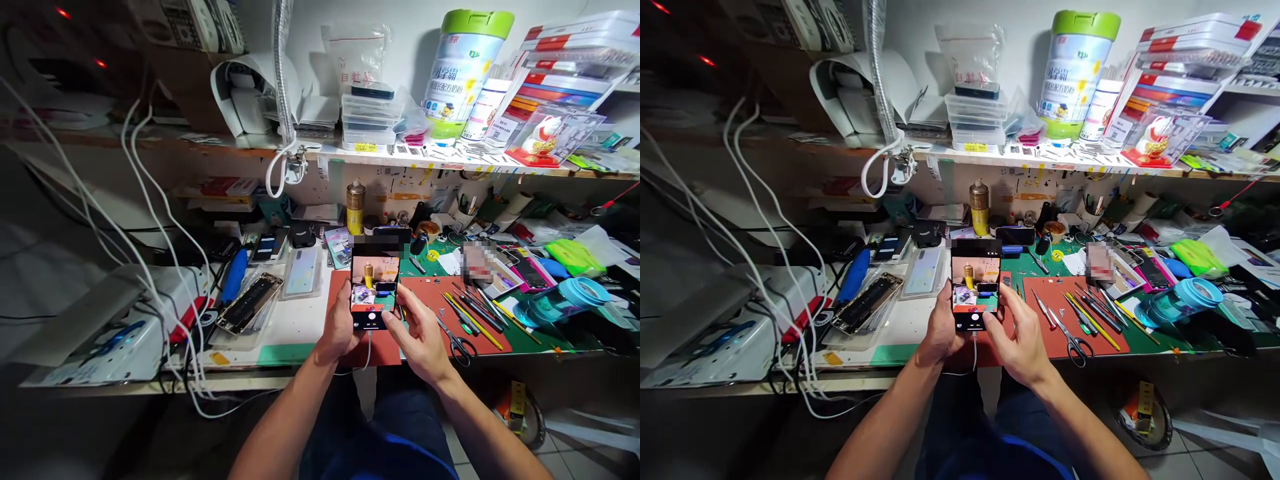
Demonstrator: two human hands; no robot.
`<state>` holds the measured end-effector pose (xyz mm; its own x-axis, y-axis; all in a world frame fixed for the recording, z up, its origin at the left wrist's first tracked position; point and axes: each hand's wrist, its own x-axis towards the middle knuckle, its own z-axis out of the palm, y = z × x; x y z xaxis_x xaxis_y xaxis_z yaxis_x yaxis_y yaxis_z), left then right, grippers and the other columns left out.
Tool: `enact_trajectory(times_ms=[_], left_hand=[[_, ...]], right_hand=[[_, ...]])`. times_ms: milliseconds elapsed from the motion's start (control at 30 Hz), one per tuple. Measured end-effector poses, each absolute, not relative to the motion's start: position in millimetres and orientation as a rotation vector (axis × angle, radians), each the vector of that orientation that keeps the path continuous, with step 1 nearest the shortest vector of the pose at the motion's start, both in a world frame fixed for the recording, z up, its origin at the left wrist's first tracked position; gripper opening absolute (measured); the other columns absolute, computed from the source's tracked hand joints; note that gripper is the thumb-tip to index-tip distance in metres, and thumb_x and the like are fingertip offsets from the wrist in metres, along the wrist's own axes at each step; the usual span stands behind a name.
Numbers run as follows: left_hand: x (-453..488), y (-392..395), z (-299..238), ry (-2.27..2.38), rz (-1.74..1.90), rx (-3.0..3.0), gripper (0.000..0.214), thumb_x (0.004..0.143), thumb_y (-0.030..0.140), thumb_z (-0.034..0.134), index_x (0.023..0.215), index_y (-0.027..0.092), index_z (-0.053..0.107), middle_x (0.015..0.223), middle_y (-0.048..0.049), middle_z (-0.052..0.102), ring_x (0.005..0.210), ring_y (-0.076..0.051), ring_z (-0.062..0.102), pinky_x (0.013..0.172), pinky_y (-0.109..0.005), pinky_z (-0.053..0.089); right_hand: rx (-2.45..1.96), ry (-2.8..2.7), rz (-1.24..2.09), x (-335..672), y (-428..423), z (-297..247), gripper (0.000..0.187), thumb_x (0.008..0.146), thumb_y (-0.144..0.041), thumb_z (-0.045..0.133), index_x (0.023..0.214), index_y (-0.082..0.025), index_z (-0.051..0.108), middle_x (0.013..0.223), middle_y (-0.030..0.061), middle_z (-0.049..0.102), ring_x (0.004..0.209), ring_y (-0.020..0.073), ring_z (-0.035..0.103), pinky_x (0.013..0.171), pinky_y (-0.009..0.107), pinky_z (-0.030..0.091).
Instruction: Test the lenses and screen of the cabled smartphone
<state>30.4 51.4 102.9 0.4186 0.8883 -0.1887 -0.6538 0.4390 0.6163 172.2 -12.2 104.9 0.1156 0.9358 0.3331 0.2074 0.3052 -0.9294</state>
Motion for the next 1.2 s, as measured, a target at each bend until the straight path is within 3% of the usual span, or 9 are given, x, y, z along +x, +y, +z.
enact_trajectory(times_ms=[267,433,633,767,900,1200], left_hand=[[29,52,104,0.548,1.028,0.499,0.058,0.094,0.062,0.060,0.127,0.015,0.070,0.108,-0.0123,0.080,0.106,-0.034,0.076,0.091,-0.043,0.060],[29,55,102,0.566,1.029,0.477,0.056,0.095,0.061,0.057,0.125,0.016,0.070,0.106,-0.0123,0.080,0.105,-0.034,0.076,0.089,-0.044,0.061],[29,56,104,0.510,1.023,0.489,0.056,0.096,0.060,0.057,0.130,0.017,0.069,0.111,-0.0124,0.080,0.104,-0.034,0.076,0.089,-0.044,0.061],[29,57,104,0.508,1.024,0.512,0.055,0.094,0.061,0.059,0.122,0.016,0.072,0.109,-0.0126,0.080,0.105,-0.034,0.076,0.089,-0.044,0.061],[30,58,101,0.504,1.020,0.551,0.058,0.092,0.065,0.061,0.117,0.015,0.074,0.109,-0.0134,0.080,0.106,-0.035,0.075,0.088,-0.044,0.061],[30,55,108,0.448,0.942,0.650,0.073,0.089,0.074,0.059,0.125,0.012,0.073,0.106,-0.0160,0.080,0.103,-0.036,0.075,0.085,-0.042,0.061]], right_hand=[[-1.140,-1.424,0.764,178,-13,100,0.057,0.097,-0.037,0.065,0.151,-0.025,0.053,0.137,0.0117,0.067,0.113,0.0268,0.068,0.099,0.044,0.059],[-1.109,-1.459,0.822,183,-14,100,0.066,0.093,-0.036,0.069,0.155,-0.025,0.049,0.145,0.0121,0.063,0.126,0.0301,0.063,0.110,0.050,0.053],[-1.114,-1.479,0.814,183,-11,101,0.068,0.093,-0.038,0.071,0.156,-0.025,0.048,0.147,0.0133,0.063,0.129,0.0314,0.064,0.111,0.051,0.054],[-1.104,-1.503,0.833,183,-9,100,0.067,0.096,-0.035,0.068,0.157,-0.026,0.045,0.150,0.0126,0.060,0.134,0.0314,0.061,0.115,0.051,0.051],[-1.096,-1.492,0.833,184,-8,97,0.065,0.096,-0.034,0.068,0.157,-0.027,0.045,0.152,0.0116,0.059,0.138,0.0314,0.059,0.116,0.051,0.050],[-1.100,-1.460,0.819,187,-11,99,0.069,0.093,-0.043,0.071,0.156,-0.025,0.048,0.146,0.0132,0.063,0.135,0.0331,0.059,0.113,0.053,0.051]])
